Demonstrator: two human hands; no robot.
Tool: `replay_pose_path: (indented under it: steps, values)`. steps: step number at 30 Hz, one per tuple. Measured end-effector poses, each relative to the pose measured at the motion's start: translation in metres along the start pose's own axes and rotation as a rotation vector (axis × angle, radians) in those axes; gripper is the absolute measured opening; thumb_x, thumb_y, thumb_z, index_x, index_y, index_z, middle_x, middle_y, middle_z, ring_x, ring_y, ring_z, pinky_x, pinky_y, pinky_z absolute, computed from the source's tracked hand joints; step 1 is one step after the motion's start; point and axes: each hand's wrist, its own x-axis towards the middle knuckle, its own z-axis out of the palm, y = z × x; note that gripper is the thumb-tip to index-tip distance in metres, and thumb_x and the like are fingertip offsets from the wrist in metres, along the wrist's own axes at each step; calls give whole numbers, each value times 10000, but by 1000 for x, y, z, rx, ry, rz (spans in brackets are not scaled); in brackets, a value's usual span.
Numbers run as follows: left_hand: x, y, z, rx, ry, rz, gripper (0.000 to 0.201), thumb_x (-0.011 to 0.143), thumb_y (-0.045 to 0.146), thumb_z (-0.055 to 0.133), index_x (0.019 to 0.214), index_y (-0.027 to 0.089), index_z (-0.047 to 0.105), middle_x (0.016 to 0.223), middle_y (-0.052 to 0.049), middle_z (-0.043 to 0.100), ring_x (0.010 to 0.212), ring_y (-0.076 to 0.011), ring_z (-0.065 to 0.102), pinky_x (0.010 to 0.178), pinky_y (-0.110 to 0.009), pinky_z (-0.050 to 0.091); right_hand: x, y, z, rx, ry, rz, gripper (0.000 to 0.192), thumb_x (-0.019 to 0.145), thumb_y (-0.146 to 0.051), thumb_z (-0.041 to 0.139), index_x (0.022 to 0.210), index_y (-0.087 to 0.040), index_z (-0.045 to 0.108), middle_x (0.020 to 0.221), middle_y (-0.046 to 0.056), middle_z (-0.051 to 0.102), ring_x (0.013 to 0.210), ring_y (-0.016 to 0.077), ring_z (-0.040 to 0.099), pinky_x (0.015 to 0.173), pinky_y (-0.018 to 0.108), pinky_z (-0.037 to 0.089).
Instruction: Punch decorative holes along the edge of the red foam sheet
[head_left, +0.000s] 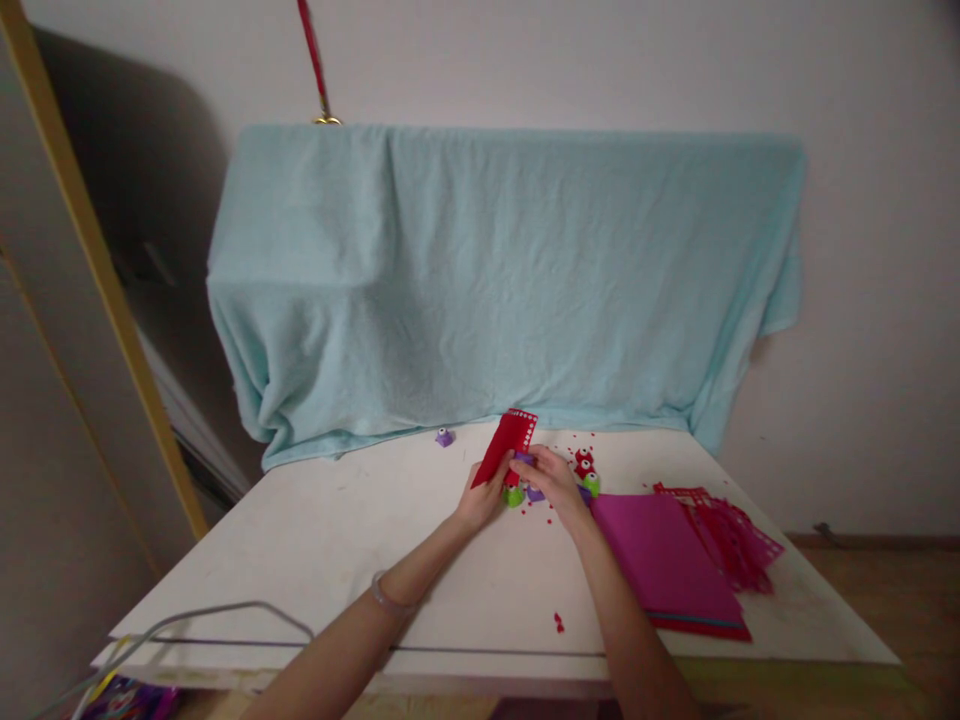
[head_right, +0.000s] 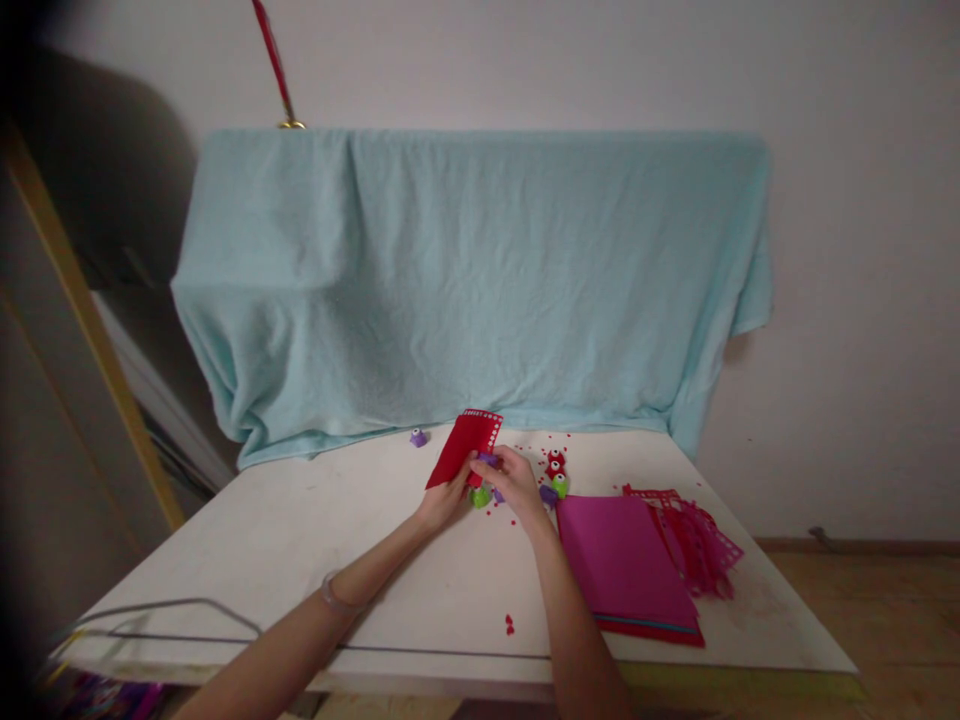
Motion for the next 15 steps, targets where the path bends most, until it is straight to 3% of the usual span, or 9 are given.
replay_pose_path:
  steps: [5, 15]
  values:
    - [-1, 3, 1, -6, -4, -19, 428, 798, 552, 566, 921, 162, 693, 914, -133, 697, 981, -267, 623, 903, -358, 479, -1, -3, 1, 25, -6, 21, 343, 647, -403, 793, 869, -177, 660, 789, 20, 665, 644, 140, 575, 546, 232, 420]
    - [0, 22, 3, -92, -95, -101, 519, 835, 621, 477, 779, 133, 644, 668, -51, 628, 665, -168, 575, 675, -300, 509, -1, -2, 1, 10, 25, 39, 369, 619, -431, 794, 865, -186, 668, 852, 45, 695, 670, 167, 596, 473, 218, 375]
